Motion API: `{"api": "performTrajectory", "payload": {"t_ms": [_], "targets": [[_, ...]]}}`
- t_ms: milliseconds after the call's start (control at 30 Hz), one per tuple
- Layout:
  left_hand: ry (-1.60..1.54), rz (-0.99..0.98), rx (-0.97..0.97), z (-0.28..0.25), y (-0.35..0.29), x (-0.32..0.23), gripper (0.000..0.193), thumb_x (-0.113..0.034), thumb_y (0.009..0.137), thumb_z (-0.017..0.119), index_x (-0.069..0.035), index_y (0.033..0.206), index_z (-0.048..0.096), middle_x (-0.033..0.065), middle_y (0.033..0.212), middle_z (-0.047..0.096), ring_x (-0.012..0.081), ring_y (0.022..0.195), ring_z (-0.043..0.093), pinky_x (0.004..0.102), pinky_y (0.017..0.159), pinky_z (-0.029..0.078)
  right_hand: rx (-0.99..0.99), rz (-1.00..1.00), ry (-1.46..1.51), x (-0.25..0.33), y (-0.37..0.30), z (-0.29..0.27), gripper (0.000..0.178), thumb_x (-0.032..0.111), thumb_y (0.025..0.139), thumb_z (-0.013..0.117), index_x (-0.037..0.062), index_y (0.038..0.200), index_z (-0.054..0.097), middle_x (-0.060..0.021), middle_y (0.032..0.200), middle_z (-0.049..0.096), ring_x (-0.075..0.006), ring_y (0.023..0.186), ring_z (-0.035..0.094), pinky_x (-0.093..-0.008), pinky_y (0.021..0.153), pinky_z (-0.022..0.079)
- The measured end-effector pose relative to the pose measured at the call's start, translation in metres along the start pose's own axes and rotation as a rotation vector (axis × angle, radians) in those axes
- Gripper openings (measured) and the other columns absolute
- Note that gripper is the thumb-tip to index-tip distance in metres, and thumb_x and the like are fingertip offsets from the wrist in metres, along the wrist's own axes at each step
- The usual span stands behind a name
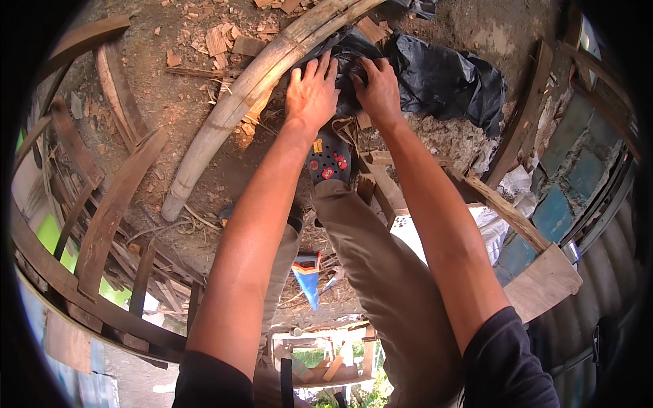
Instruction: The person repeatedly hammers nails into a wooden pallet using a hammer. They retrieve nails from a black plastic bag on the ground and drive them into the slats of the pallet.
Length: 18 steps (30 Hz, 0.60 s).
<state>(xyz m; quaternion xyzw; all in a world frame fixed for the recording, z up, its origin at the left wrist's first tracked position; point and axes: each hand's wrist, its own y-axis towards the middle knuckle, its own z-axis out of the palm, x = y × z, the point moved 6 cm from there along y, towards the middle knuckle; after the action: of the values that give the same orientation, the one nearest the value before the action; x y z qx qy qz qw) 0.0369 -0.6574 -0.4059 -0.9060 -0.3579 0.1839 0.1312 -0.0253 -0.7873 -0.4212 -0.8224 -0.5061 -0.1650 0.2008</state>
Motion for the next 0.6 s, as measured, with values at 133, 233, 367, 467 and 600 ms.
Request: {"api": "performTrajectory", "payload": {"t_ms": [133, 233, 367, 467, 600], "targets": [[0.001, -0.017, 0.033, -0.003, 0.004, 0.003, 0.083, -0.036, 0.082, 0.080, -0.008, 0.151, 0.043, 0.0045, 0.161, 0.037, 0.0221, 0.132, 0.047, 0.0443, 0.101, 0.042, 0.030, -0.018, -0.022, 0.002, -0.002, -0.001, 0.036, 0.016, 0.085, 0.077, 0.0086, 0.119, 0.068, -0.0174, 0.106, 0.063, -0.0384, 0.102, 0.062, -0.0459, 0.089, 0.052], [-0.004, -0.034, 0.064, -0.006, 0.010, 0.002, 0.092, -0.034, 0.076, 0.085, -0.008, 0.152, 0.041, 0.0045, 0.160, 0.038, 0.0225, 0.132, 0.048, 0.0444, 0.101, 0.043, 0.072, -0.025, -0.043, 0.000, -0.001, 0.000, 0.032, 0.015, 0.085, 0.076, 0.0082, 0.116, 0.068, -0.0170, 0.104, 0.063, -0.0379, 0.101, 0.063, -0.0460, 0.088, 0.053], [-0.027, -0.063, 0.047, -0.004, 0.015, 0.003, 0.098, -0.030, 0.072, 0.089, -0.008, 0.154, 0.039, 0.0036, 0.159, 0.039, 0.0229, 0.132, 0.048, 0.0453, 0.100, 0.044, 0.075, -0.063, -0.014, -0.002, 0.003, 0.000, 0.030, 0.013, 0.086, 0.075, 0.0074, 0.115, 0.067, -0.0174, 0.104, 0.063, -0.0377, 0.100, 0.063, -0.0458, 0.087, 0.053], [-0.060, -0.124, 0.053, -0.001, 0.019, 0.002, 0.100, -0.025, 0.071, 0.090, -0.009, 0.154, 0.037, 0.0024, 0.158, 0.040, 0.0236, 0.133, 0.047, 0.0471, 0.099, 0.046, 0.017, 0.004, 0.101, 0.001, 0.006, -0.001, 0.030, 0.011, 0.087, 0.074, 0.0072, 0.115, 0.066, -0.0180, 0.105, 0.063, -0.0382, 0.100, 0.063, -0.0461, 0.087, 0.053], [-0.121, -0.158, 0.053, 0.001, 0.021, 0.004, 0.100, -0.018, 0.071, 0.089, -0.011, 0.155, 0.036, 0.0011, 0.157, 0.042, 0.0242, 0.135, 0.046, 0.0514, 0.103, 0.049, 0.045, 0.052, 0.183, 0.004, 0.012, 0.001, 0.031, 0.012, 0.088, 0.073, 0.0076, 0.119, 0.066, -0.0183, 0.106, 0.063, -0.0385, 0.101, 0.063, -0.0463, 0.086, 0.052]]}}
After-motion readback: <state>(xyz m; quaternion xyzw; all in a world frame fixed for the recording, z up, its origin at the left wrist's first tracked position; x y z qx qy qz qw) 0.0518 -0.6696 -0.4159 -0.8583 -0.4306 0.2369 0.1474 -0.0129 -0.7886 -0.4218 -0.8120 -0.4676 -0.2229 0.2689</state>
